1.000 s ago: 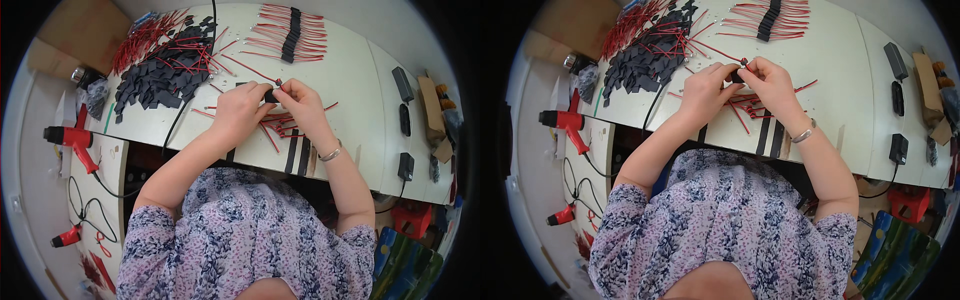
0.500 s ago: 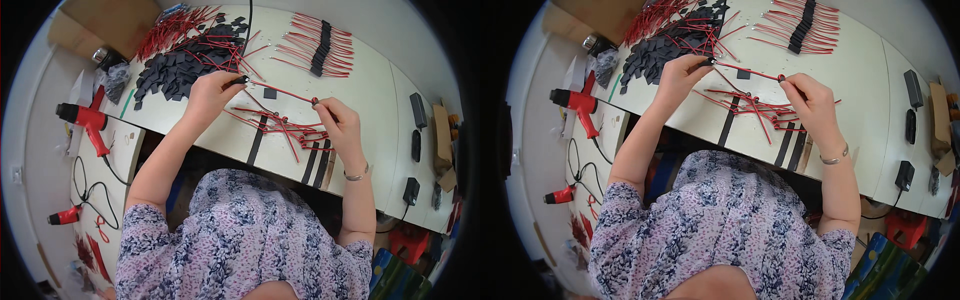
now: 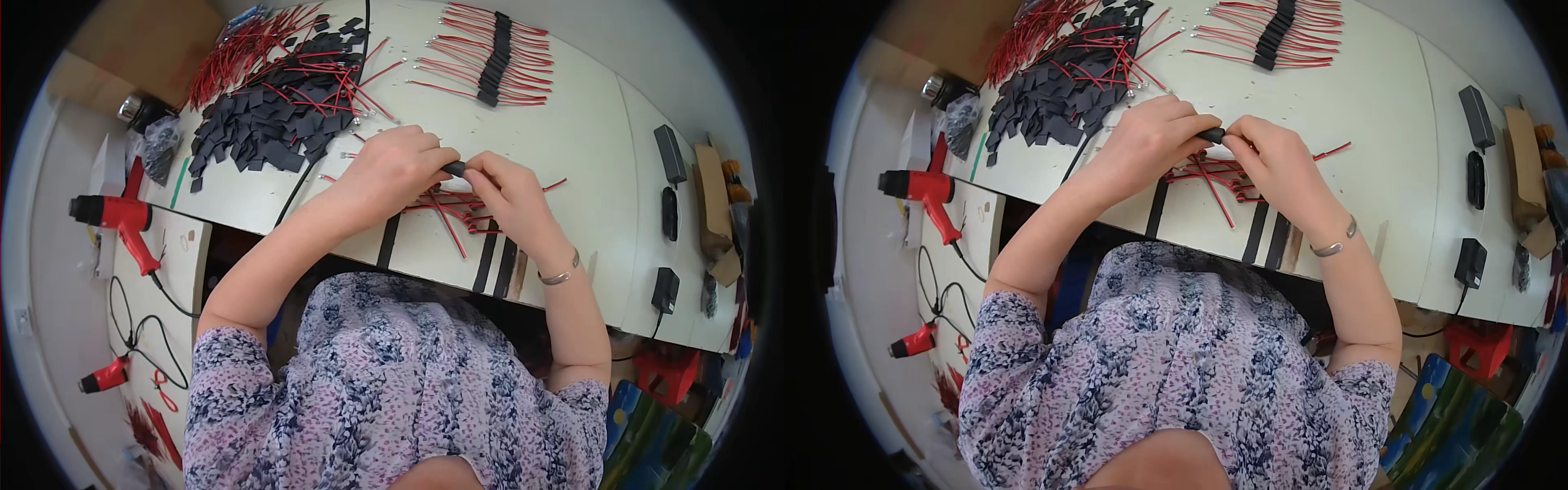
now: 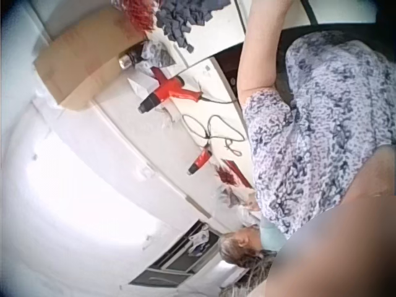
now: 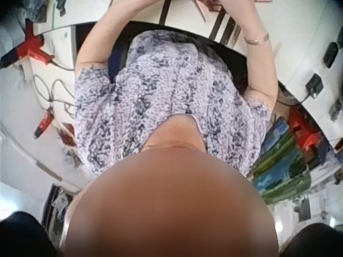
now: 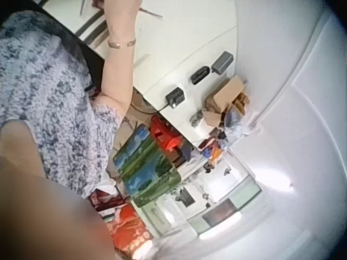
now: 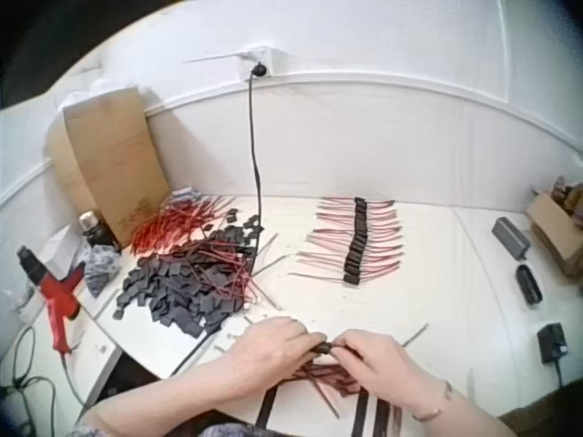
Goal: The person assembles red electrical wires by hand, sliding black heat shrink tubing over the wire connectors on a workbench.
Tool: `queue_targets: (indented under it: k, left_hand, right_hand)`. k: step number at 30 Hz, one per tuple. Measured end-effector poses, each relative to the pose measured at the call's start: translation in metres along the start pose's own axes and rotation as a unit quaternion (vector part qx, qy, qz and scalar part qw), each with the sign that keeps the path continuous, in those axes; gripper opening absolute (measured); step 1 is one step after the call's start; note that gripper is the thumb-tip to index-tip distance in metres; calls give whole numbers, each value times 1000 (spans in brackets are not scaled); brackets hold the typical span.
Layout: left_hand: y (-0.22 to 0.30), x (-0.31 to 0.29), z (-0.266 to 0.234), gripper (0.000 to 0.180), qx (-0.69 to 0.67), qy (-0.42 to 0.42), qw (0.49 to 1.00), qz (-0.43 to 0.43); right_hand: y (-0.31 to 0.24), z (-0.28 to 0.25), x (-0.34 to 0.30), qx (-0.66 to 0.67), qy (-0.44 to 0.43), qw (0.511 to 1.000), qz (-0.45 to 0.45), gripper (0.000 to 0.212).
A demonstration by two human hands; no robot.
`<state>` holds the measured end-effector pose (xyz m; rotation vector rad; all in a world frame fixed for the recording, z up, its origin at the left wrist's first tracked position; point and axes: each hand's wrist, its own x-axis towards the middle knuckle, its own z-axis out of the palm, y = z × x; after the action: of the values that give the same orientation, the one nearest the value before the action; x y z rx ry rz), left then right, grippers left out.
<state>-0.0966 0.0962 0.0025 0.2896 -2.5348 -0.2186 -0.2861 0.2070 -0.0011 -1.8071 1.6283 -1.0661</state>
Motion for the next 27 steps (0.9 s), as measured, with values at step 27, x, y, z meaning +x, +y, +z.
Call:
queue_targets:
  k: [27]
  left_hand:
    - [59,4,15,26,-312,201,909,-191]
  right_hand:
    - [6,-7,-7,369,-17,923,106,16]
